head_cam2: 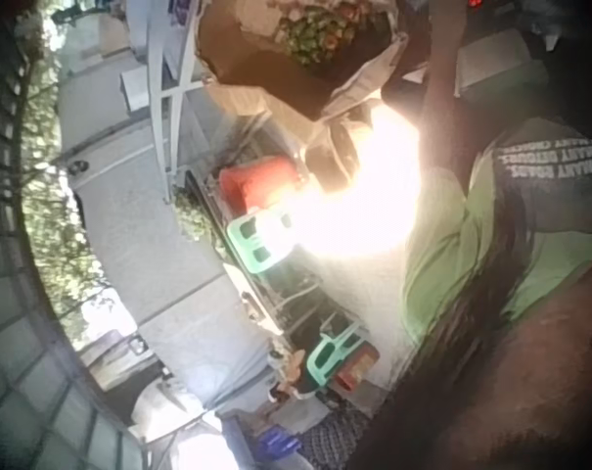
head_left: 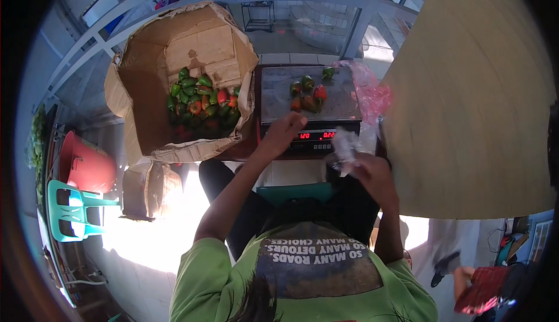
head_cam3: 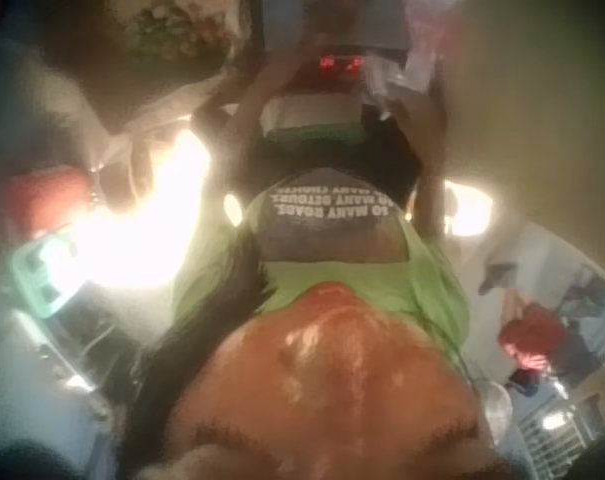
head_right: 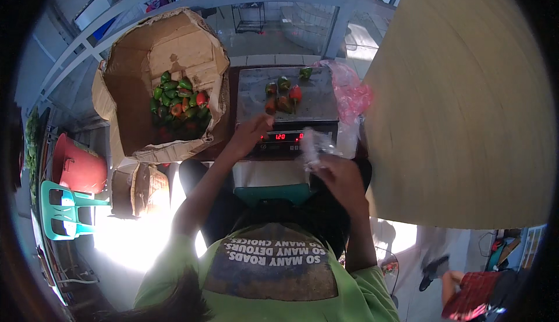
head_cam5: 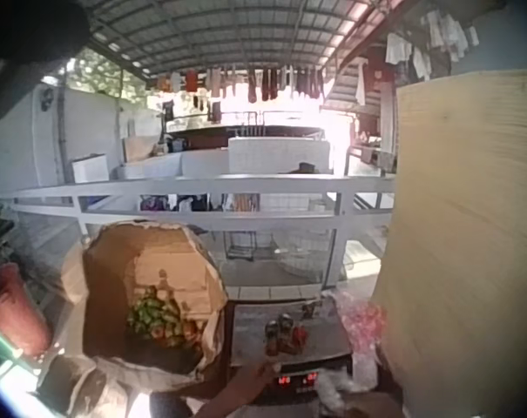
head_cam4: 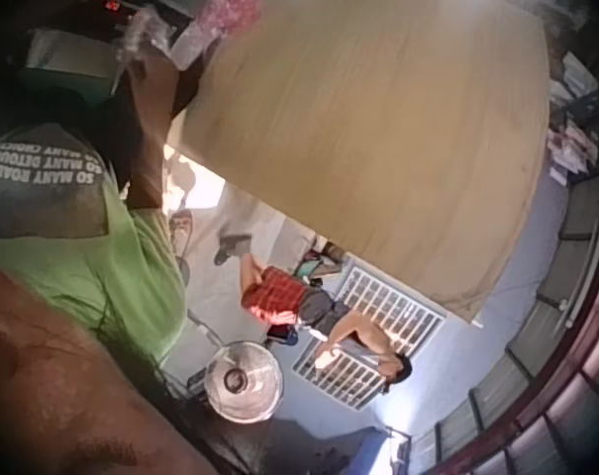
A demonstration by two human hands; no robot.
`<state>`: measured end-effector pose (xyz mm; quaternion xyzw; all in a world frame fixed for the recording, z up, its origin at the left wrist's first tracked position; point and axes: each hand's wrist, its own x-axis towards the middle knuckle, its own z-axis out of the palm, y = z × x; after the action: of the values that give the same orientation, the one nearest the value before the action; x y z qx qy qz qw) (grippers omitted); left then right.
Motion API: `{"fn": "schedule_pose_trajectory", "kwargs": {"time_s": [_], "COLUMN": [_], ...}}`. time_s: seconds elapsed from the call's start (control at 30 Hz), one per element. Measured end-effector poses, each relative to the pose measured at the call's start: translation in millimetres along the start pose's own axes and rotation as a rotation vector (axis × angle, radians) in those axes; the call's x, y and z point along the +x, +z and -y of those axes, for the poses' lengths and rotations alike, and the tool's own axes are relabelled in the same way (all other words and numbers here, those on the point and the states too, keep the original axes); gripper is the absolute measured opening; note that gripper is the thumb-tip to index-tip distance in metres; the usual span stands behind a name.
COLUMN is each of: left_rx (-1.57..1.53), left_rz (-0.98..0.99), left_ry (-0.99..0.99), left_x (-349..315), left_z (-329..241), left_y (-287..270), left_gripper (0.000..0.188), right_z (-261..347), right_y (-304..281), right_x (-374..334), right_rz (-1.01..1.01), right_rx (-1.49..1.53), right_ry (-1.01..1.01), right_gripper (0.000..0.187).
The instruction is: The person picks chili peppers from a cardboard box, places them onto a digital scale to weigh them, and then puts them into a plastic bag which they tie closed.
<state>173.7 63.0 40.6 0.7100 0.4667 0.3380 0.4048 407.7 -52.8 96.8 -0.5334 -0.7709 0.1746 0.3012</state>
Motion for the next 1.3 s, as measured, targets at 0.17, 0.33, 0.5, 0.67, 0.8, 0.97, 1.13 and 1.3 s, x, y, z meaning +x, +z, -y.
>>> {"fn": "schedule_pose_trajectory", "kwargs": {"time_s": [0.17, 0.33, 0.5, 0.67, 0.8, 0.97, 1.13, 1.3], "left_rx": [-0.377, -0.441, -0.334, -0.304, -0.304, -0.426, -0.41, -0.389], "left_rz": [0.37, 0.28, 0.082, 0.049, 0.002, -0.027, -0.024, -0.002], "left_ry": [-0.434, -0.008, -0.042, -0.17, -0.238, -0.291, -0.321, -0.297], "left_x": [-28, -46, -68, -90, -100, -107, -104, -93], "left_z": [-27, 39, 45, 52, 34, 28, 29, 26], "left_y": [7, 23, 4, -16, -23, -15, -10, -3], "left_gripper": [0.04, 0.038, 0.034, 0.027, 0.026, 0.024, 0.023, 0.022], "right_z": [23, 25, -29, -131, -151, -160, -157, -159], "right_y": [42, 61, 52, 63, 81, 96, 96, 100], "right_x": [14, 27, 99, 197, 229, 239, 236, 230], "right_rz": [0.252, 0.287, -0.062, -0.259, -0.247, -0.193, -0.119, -0.01], "right_rx": [0.076, 0.166, 0.437, 0.107, -0.309, -0.345, -0.249, -0.025], "right_ry": [-0.177, -0.261, -0.012, 0.075, 0.101, 0.076, 0.16, 0.085], "right_gripper": [0.016, 0.018, 0.017, 0.018, 0.023, 0.028, 0.028, 0.03]}}
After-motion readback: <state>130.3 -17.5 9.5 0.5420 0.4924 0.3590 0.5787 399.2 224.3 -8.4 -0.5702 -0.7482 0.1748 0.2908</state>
